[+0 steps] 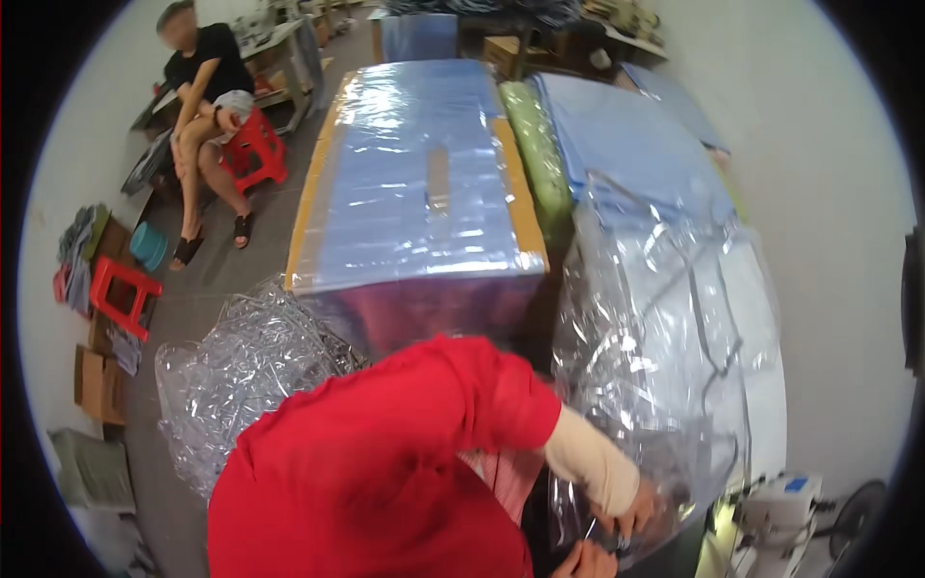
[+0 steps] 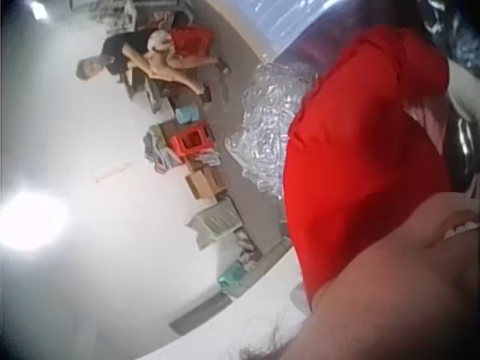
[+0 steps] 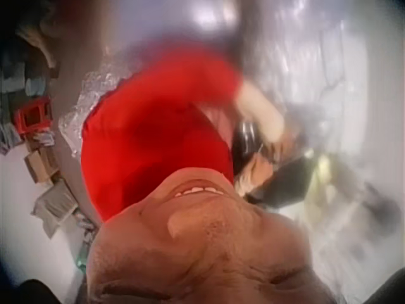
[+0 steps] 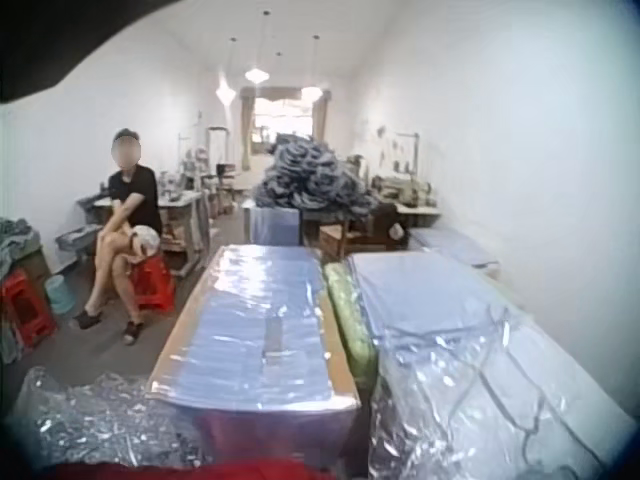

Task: Sewing a plastic cover using an industrial sewing machine.

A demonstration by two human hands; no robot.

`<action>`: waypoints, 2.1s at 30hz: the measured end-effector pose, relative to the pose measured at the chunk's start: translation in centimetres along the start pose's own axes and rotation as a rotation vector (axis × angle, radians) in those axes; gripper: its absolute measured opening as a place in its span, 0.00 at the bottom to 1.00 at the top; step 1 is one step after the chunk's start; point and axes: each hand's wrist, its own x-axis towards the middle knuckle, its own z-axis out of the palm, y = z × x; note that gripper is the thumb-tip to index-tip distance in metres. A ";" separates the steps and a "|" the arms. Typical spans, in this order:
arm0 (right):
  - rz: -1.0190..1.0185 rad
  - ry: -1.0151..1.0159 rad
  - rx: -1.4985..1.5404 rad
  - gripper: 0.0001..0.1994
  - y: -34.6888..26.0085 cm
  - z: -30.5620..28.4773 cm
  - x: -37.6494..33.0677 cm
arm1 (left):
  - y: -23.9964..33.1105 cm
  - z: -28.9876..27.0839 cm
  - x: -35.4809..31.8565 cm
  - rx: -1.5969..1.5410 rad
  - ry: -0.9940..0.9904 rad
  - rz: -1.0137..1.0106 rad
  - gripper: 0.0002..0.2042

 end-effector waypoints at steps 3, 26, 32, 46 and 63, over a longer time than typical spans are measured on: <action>-0.030 -0.173 -0.045 0.12 0.5 -2.4 -2.5 | 2.1 2.0 -3.0 0.010 0.065 -0.118 0.11; 0.101 0.246 0.122 0.12 1.0 -1.1 -2.8 | 8.1 10.2 10.5 -0.167 -0.309 0.055 0.20; 0.066 0.261 0.147 0.11 2.1 -1.0 -2.5 | 7.9 10.2 10.8 -0.155 -0.288 0.025 0.22; 0.112 0.173 0.161 0.10 7.6 -1.0 -0.4 | 1.7 10.0 15.3 -0.272 -0.409 0.069 0.19; 0.253 0.446 0.345 0.17 9.4 -1.8 -0.7 | 7.0 9.1 16.4 -0.095 -0.177 -0.371 0.17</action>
